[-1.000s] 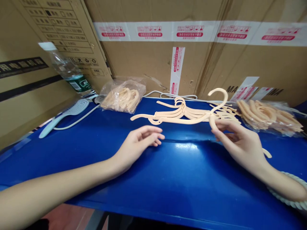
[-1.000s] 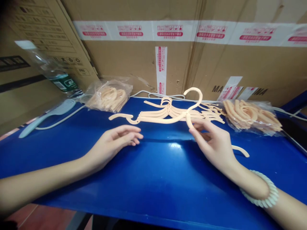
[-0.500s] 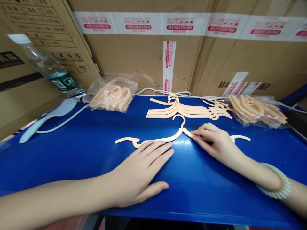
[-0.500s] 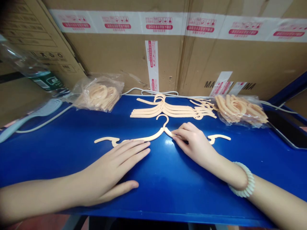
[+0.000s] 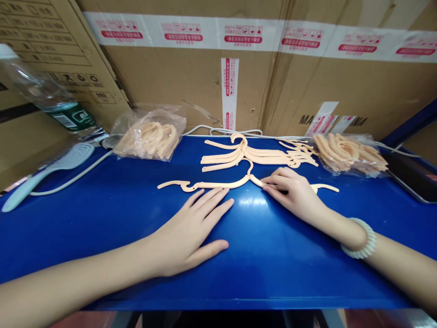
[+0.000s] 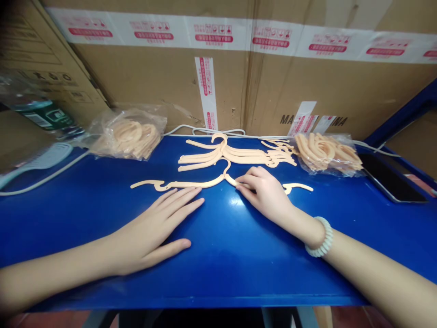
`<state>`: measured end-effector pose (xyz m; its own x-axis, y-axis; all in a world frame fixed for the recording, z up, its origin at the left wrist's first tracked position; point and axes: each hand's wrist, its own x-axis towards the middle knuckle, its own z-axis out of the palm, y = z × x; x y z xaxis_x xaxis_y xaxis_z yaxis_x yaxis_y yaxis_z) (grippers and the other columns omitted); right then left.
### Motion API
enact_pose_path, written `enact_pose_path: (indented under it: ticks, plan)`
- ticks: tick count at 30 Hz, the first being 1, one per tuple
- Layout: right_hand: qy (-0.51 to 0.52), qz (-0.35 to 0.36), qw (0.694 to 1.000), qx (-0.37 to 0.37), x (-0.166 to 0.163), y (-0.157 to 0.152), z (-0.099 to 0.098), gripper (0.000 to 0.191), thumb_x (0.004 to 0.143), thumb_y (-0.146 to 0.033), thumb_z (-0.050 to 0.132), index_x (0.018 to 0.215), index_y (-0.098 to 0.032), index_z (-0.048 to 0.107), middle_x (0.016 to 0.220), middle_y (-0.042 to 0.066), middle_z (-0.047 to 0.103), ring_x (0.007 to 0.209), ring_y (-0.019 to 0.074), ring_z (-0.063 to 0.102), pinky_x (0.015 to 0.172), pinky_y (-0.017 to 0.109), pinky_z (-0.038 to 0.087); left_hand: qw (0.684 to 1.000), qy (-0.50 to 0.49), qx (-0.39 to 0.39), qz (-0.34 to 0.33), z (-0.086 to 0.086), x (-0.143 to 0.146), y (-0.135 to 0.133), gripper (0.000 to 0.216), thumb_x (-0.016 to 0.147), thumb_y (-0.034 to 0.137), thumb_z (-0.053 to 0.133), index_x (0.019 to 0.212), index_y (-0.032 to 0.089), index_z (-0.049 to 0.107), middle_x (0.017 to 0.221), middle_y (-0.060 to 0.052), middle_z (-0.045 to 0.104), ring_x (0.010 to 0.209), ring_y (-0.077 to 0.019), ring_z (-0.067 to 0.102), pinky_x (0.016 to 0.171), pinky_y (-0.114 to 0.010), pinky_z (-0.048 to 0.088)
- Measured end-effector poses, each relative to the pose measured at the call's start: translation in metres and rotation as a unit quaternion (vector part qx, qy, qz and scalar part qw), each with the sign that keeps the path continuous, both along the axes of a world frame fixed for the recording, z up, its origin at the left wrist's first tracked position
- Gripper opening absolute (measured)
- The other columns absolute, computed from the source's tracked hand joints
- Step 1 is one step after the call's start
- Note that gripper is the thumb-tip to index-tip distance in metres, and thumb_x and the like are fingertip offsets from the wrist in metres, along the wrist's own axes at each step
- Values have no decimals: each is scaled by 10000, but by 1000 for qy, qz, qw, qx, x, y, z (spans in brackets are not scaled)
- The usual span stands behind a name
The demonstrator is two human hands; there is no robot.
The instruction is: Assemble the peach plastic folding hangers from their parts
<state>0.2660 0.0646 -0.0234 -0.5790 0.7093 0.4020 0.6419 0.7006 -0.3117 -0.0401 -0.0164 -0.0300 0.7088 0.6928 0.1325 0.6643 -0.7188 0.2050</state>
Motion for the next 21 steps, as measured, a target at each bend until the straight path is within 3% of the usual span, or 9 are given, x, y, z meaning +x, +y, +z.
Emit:
enact_pose_path:
  ticks: [4, 7, 10, 13, 16, 21]
  plan:
    - [-10, 0, 1000, 10, 4, 3, 7, 237, 989, -327, 624, 1132, -167, 725, 1037, 133, 691, 993, 292, 653, 866, 435, 549, 1000, -8, 3, 5, -1, 0, -2, 627, 1049, 484, 469, 1599, 228, 309, 1671, -120, 297, 1540, -348, 270, 1228, -598, 304]
    - [-36, 37, 999, -14, 21, 4, 31, 265, 993, -351, 609, 1175, -192, 719, 1101, 135, 711, 1042, 294, 667, 905, 438, 545, 999, -33, 15, 8, 3, 1, -3, 587, 1040, 455, 492, 1568, 226, 376, 1649, -121, 346, 1517, -351, 313, 1230, -582, 309]
    - [-82, 80, 989, -92, 52, 5, 64, 255, 993, -384, 601, 1138, -235, 747, 1046, 87, 757, 944, 258, 715, 827, 377, 569, 998, -48, 42, 23, 3, -1, -1, 584, 1033, 453, 505, 1551, 206, 403, 1637, -131, 365, 1513, -363, 312, 1235, -591, 294]
    - [-118, 24, 987, -107, 82, 9, 86, 282, 931, -457, 664, 1093, -256, 778, 996, 70, 782, 848, 270, 731, 711, 380, 572, 997, -27, 60, 44, 0, -5, 3, 617, 1037, 483, 491, 1571, 203, 364, 1649, -131, 343, 1527, -376, 282, 1231, -630, 271]
    - [-146, -15, 983, -112, 95, 15, 87, 279, 888, -488, 708, 1025, -261, 795, 993, 70, 788, 838, 281, 732, 704, 392, 567, 996, -9, 56, 64, -4, -8, 4, 640, 1033, 513, 489, 1585, 225, 340, 1660, -120, 323, 1535, -392, 259, 1225, -667, 245]
    - [-160, 20, 975, -154, 84, 23, 67, 251, 870, -467, 727, 948, -233, 777, 919, 61, 772, 776, 239, 718, 668, 334, 543, 996, 1, 40, 76, -6, -9, 4, 698, 1028, 543, 478, 1619, 239, 262, 1666, -111, 312, 1531, -404, 265, 1211, -697, 239]
